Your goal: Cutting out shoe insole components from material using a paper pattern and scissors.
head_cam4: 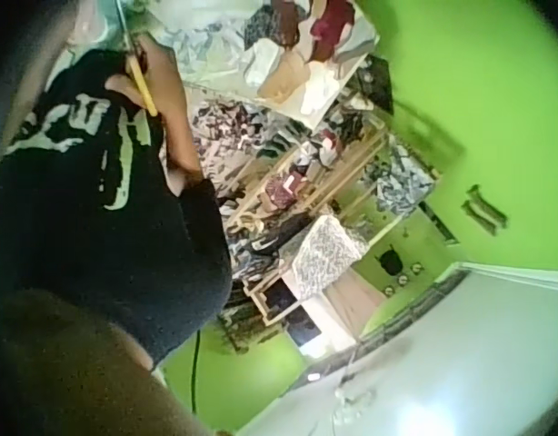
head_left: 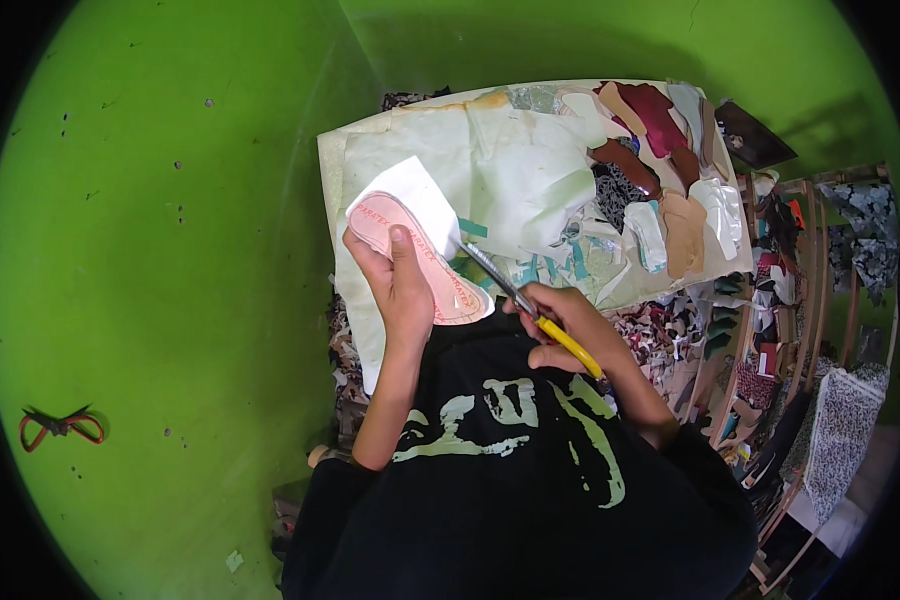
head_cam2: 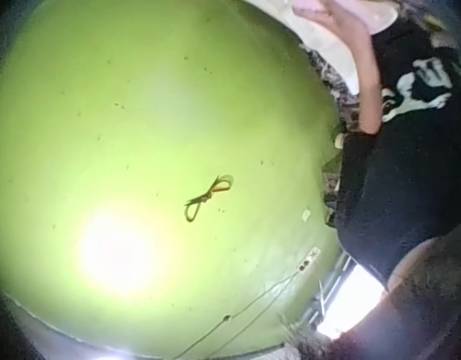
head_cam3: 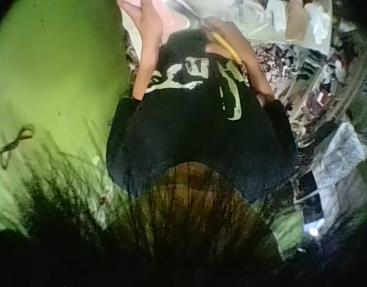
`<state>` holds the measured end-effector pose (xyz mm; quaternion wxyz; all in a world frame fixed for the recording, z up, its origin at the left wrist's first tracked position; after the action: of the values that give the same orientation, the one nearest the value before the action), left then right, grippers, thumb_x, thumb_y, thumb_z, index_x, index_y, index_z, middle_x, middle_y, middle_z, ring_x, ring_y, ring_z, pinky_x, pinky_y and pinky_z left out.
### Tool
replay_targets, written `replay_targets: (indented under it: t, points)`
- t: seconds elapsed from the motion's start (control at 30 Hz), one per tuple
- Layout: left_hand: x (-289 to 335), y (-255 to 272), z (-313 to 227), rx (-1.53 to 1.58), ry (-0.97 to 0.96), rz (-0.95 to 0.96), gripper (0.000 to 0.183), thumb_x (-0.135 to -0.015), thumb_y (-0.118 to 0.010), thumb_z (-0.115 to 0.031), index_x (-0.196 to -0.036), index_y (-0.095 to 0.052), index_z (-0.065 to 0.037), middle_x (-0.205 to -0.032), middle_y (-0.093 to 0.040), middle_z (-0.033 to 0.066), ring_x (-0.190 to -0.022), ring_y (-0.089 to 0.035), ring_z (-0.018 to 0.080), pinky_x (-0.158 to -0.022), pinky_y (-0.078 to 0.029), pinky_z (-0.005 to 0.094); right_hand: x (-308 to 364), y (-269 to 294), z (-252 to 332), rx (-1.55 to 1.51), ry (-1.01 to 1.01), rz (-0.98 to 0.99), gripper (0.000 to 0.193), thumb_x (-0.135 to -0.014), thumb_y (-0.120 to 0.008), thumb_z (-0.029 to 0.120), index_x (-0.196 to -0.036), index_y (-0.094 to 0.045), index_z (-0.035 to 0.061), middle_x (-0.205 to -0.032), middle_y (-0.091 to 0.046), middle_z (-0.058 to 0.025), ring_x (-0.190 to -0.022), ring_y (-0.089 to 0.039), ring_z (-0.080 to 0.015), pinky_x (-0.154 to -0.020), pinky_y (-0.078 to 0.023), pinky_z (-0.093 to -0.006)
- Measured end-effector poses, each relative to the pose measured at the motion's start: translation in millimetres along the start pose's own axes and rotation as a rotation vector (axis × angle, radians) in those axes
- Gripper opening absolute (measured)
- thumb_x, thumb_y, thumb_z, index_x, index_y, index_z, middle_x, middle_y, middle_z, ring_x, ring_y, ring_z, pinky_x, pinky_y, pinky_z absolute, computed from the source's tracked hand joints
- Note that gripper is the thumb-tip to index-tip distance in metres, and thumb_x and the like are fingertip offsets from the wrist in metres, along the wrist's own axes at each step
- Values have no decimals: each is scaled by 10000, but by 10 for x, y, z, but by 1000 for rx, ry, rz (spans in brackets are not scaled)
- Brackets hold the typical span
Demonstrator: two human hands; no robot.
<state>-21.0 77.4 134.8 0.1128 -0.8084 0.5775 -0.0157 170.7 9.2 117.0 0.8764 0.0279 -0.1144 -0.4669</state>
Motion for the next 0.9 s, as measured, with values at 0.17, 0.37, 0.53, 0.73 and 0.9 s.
replay_targets:
  t: [0.17, 0.37, 0.53, 0.73, 0.9]
  points:
    - [-30, -10, -154, -13, -141, 2, 430, -1038, -469, -135, -1400, -286, 8, -1339, -455, 152, -1211, -452, 192, -1059, -338, 342, 87, -107, 26, 93, 9, 88, 472, -855, -701, 323, -1149, -527, -2, -744, -533, -108, -665, -556, -281, -638, -448, -369]
    - [98, -188, -213, -102, -199, 23, 366, -1035, -474, -123, -1339, -325, 17, -1269, -490, 157, -1156, -482, 191, -1018, -369, 330, 10, -174, 140, 100, 104, 20, 548, -887, -652, 421, -1191, -493, -7, -772, -538, -109, -696, -559, -298, -655, -453, -395]
    - [153, -174, -129, -89, -184, 14, 335, -1034, -484, -127, -1302, -339, 14, -1222, -501, 153, -1095, -507, 174, -972, -401, 306, -82, -146, 335, 171, 121, -81, 624, -889, -650, 482, -1231, -475, -10, -790, -557, -122, -721, -579, -307, -691, -469, -399]
    - [26, -45, -170, -20, -96, -73, 345, -1027, -494, -130, -1302, -329, -3, -1216, -505, 148, -1082, -528, 173, -948, -421, 305, -6, -157, 91, 100, 10, 71, 537, -876, -667, 413, -1185, -515, 0, -774, -563, -103, -714, -589, -275, -685, -466, -377]
    - [-101, 68, -13, 123, 35, -30, 407, -1031, -497, -129, -1383, -317, -37, -1282, -515, 142, -1105, -545, 168, -952, -443, 317, 65, -230, 80, 78, -17, 192, 463, -840, -690, 315, -1152, -524, 16, -777, -559, -84, -699, -573, -248, -666, -454, -366]
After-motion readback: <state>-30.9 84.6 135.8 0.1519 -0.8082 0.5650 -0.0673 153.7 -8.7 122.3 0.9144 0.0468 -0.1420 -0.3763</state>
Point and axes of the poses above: each hand's wrist, its own x-axis away from the middle knuckle, its own y-axis out of the back of the hand, z = x × y, the point moved 10 cm from there along -x, towards the middle knuckle
